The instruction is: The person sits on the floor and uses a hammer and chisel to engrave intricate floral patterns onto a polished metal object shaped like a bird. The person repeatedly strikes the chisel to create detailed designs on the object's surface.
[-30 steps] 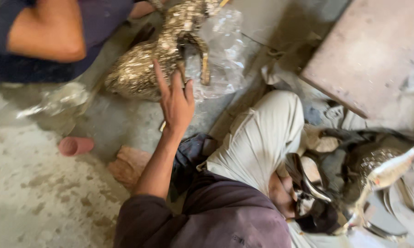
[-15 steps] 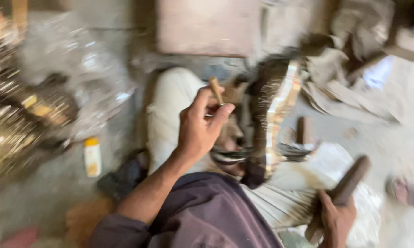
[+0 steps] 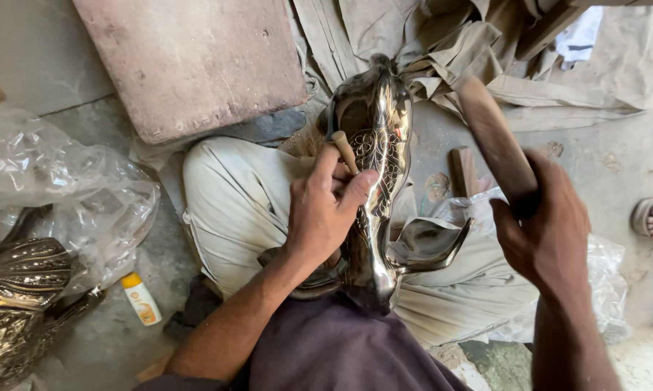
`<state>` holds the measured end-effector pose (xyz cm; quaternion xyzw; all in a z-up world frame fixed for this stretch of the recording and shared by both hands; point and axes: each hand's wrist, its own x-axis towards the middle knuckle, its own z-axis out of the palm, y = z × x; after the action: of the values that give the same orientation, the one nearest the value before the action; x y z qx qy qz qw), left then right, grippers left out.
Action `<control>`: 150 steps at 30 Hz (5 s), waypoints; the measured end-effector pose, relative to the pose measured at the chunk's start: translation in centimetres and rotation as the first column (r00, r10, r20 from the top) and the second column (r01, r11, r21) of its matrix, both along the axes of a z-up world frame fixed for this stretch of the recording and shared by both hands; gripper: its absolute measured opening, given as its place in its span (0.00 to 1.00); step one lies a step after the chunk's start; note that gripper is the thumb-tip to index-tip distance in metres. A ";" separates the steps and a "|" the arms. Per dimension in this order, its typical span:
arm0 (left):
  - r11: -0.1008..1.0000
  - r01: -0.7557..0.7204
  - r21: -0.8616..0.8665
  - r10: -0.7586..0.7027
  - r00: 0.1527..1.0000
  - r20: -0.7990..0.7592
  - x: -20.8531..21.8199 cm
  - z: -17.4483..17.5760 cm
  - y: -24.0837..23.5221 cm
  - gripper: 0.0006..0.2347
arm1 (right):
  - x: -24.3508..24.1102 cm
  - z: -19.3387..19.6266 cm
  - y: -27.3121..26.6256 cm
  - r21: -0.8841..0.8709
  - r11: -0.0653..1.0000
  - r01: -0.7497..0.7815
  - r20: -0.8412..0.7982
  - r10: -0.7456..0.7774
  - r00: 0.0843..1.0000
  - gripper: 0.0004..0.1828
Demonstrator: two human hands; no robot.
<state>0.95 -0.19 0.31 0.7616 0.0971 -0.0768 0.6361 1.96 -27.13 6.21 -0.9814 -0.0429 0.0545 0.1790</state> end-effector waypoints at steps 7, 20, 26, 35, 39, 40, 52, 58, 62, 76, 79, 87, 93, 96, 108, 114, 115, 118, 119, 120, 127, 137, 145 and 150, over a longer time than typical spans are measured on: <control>0.990 0.050 0.130 -0.046 0.998 -0.033 0.4 0.7 -0.2 0.12 | 7.0 0.3 4.5 -0.487 0.810 -0.328 0.036 0.393 0.919 0.20; 0.981 0.061 0.182 -0.069 0.997 0.037 0.2 0.2 -0.5 0.11 | 11.1 6.8 6.3 -0.522 0.685 -0.508 -0.086 0.550 0.831 0.15; 0.992 0.041 0.119 -0.036 0.998 -0.042 0.1 0.5 -0.4 0.10 | 12.2 6.0 6.5 -0.540 0.648 -0.537 -0.106 0.580 0.807 0.21; 0.971 0.165 0.176 -0.179 0.982 0.067 1.2 0.3 -0.4 0.11 | 12.2 4.1 4.3 -0.496 0.686 -0.533 -0.259 0.469 0.845 0.22; 0.956 0.257 0.144 -0.263 0.964 0.025 2.4 0.5 -0.4 0.13 | 10.9 2.5 1.1 -0.284 0.906 -0.314 -0.267 0.240 0.933 0.27; 0.944 0.290 0.159 -0.293 0.956 -0.008 2.8 0.5 -0.5 0.13 | 10.7 2.0 0.2 -0.362 0.862 -0.354 -0.397 0.201 0.896 0.26; 0.823 0.540 0.177 -0.542 0.840 -0.039 5.7 0.2 -0.9 0.13 | 2.6 -4.5 -3.5 0.008 1.000 -0.002 -0.203 0.003 0.979 0.30; 0.740 0.650 0.171 -0.660 0.752 -0.003 6.7 -0.1 -0.3 0.20 | 0.4 -6.8 -1.3 -0.053 0.995 0.078 -0.119 -0.084 0.989 0.24; 0.614 0.747 0.255 -0.753 0.651 -0.095 7.6 0.3 -1.0 0.18 | 0.4 -6.4 -2.4 -0.150 0.984 0.092 -0.126 -0.111 0.986 0.25; 0.560 0.787 0.259 -0.791 0.601 -0.117 8.1 0.5 -1.6 0.17 | -1.4 -5.3 -3.5 0.066 0.969 0.237 -0.219 -0.217 0.951 0.27; 0.593 0.765 0.251 -0.774 0.627 -0.085 7.8 0.5 -1.1 0.18 | -0.7 -4.7 -3.2 0.167 0.946 0.277 -0.193 -0.244 0.950 0.26; 0.759 0.617 0.207 -0.631 0.775 0.004 6.2 0.5 0.6 0.14 | 5.4 -2.5 -0.7 -0.218 0.968 -0.123 -0.282 0.058 0.958 0.18; 0.879 0.441 0.181 -0.433 0.897 -0.085 3.9 -0.5 0.6 0.11 | 8.0 0.1 2.2 -0.460 0.834 -0.305 -0.211 0.231 0.950 0.18; 0.973 0.183 0.143 -0.190 0.981 0.037 2.6 -0.7 0.3 0.09 | 8.0 0.7 3.0 -0.422 0.865 -0.272 0.107 0.345 0.932 0.24; 0.987 0.032 0.160 -0.065 0.976 0.207 -0.4 -2.0 -0.9 0.10 | 8.2 1.0 4.3 -0.614 0.744 -0.265 -0.099 0.261 0.960 0.04; 0.974 -0.013 0.228 -0.056 0.954 0.293 -0.5 -1.9 -1.2 0.11 | 8.4 4.3 5.7 -0.109 0.941 -0.320 0.154 0.334 0.930 0.12; 0.975 0.025 0.222 -0.089 0.955 0.283 -0.1 -1.8 -1.2 0.10 | 8.5 4.9 5.5 -0.283 0.898 -0.337 0.123 0.382 0.916 0.07; 0.971 0.127 0.204 -0.171 0.962 0.213 0.6 -1.2 -0.7 0.10 | 8.8 5.6 4.6 -0.431 0.828 -0.360 0.055 0.422 0.905 0.05; 0.967 0.169 0.193 -0.203 0.964 0.171 1.1 -1.0 -0.5 0.10 | 9.1 5.4 4.2 -0.259 0.904 -0.341 0.072 0.370 0.926 0.12; 0.960 0.216 0.179 -0.241 0.962 0.131 1.6 -0.8 -0.4 0.10 | 9.1 5.3 3.7 -0.079 0.949 -0.304 0.080 0.310 0.947 0.19; 0.861 0.420 0.288 -0.451 0.892 0.045 4.1 0.7 -0.8 0.13 | 7.7 3.5 -0.2 -0.067 0.994 -0.091 -0.121 0.083 0.989 0.23; 0.773 0.529 0.352 -0.552 0.833 -0.039 5.2 1.5 -1.4 0.15 | 3.7 -0.4 -3.6 -0.228 0.973 -0.022 -0.299 -0.049 0.953 0.26; 0.599 0.734 0.321 -0.739 0.660 -0.131 7.1 0.8 -2.0 0.12 | -1.0 -2.8 -4.6 -0.168 0.958 0.234 -0.552 -0.288 0.783 0.30; 0.455 0.861 0.227 -0.846 0.497 -0.194 8.2 0.7 -3.0 0.12 | -6.9 -1.3 -4.2 -0.156 0.927 0.342 -0.383 -0.376 0.844 0.28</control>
<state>9.18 -3.19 0.98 0.7903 -0.2701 -0.3899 0.3880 -4.97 -31.33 4.92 -0.9454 0.1819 0.2242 0.1509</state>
